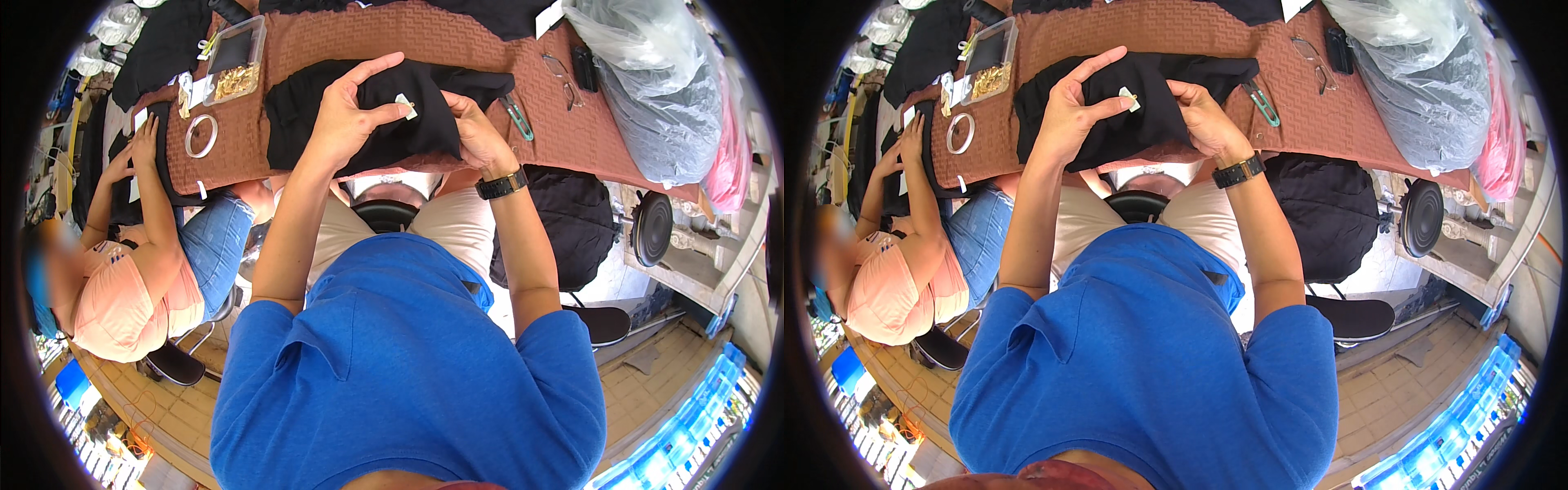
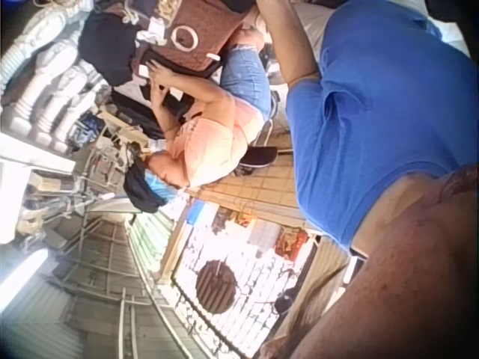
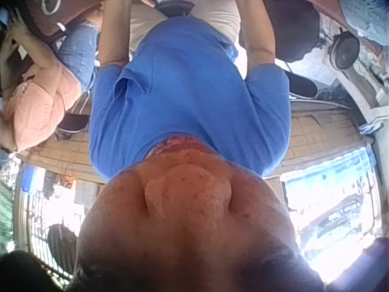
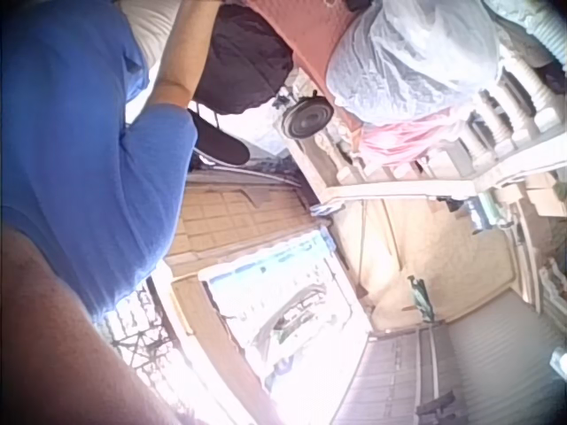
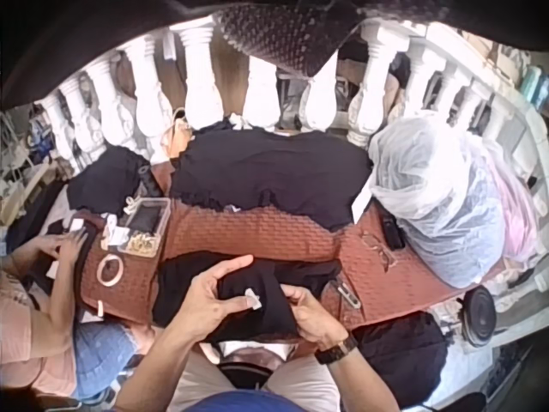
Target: The person places a paper template on a black garment, aligns a small white logo tag, and applies it to the fabric using an adhesive or fastener.
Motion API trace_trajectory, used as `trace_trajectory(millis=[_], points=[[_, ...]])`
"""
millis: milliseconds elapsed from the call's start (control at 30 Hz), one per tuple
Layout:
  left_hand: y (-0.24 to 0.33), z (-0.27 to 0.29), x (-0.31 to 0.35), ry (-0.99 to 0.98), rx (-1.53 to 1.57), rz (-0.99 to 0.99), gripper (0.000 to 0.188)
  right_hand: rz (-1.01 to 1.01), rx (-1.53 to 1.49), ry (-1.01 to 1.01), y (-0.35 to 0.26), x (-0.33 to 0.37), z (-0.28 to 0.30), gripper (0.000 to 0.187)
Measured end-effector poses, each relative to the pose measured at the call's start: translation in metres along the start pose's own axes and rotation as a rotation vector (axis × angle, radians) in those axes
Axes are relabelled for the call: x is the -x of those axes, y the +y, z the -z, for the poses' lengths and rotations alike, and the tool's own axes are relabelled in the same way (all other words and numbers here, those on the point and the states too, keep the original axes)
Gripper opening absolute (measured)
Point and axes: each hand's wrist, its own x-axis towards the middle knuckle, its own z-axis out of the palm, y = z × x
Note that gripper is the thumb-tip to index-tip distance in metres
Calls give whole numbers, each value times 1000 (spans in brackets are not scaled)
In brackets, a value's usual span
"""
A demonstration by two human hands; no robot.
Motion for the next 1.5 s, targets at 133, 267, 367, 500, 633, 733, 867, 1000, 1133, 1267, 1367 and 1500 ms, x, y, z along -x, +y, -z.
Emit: trace_trajectory(millis=[133, 267, 367, 500, 633, 733, 867, 1000, 1133, 1267, 1367, 1500], points=[[3, 0, 0, -11, 13, 20, 65, 4, 26, 7, -2, 1, -4, 42], [4, 1, 0, -19, -5, 21, 65, 14, 22, 3, -2, 2, -5, 40], [4, 0, 1, -31, 0, 17, 65, 34, 31, 4, 0, 2, -5, 38], [5, -1, 1, -37, -19, 15, 65, 28, 49, 19, -1, 4, -5, 36], [1, -2, 1, -38, -15, 12, 64, 37, 40, 2, 0, 4, -5, 35], [2, -3, 1, -31, 8, 16, 64, 61, 52, 6, 0, 3, -5, 36], [5, -3, 2, -21, 20, 46, 64, 44, 62, 29, 1, 2, -3, 37], [6, -4, 3, -15, 50, 65, 63, 38, 38, 101, -4, 3, -13, 36], [-3, -3, 1, 1, 12, 55, 63, 87, 71, 214, -2, 1, -21, 28], [-4, -1, 1, 31, -104, 44, 64, 80, 171, 308, -1, 5, -5, 26], [-2, -1, 3, 69, -132, 31, 65, 287, 550, 499, -20, 8, -27, 27], [-6, -2, 2, 43, -113, 14, 66, 545, 837, 284, -34, 13, -56, 22]])
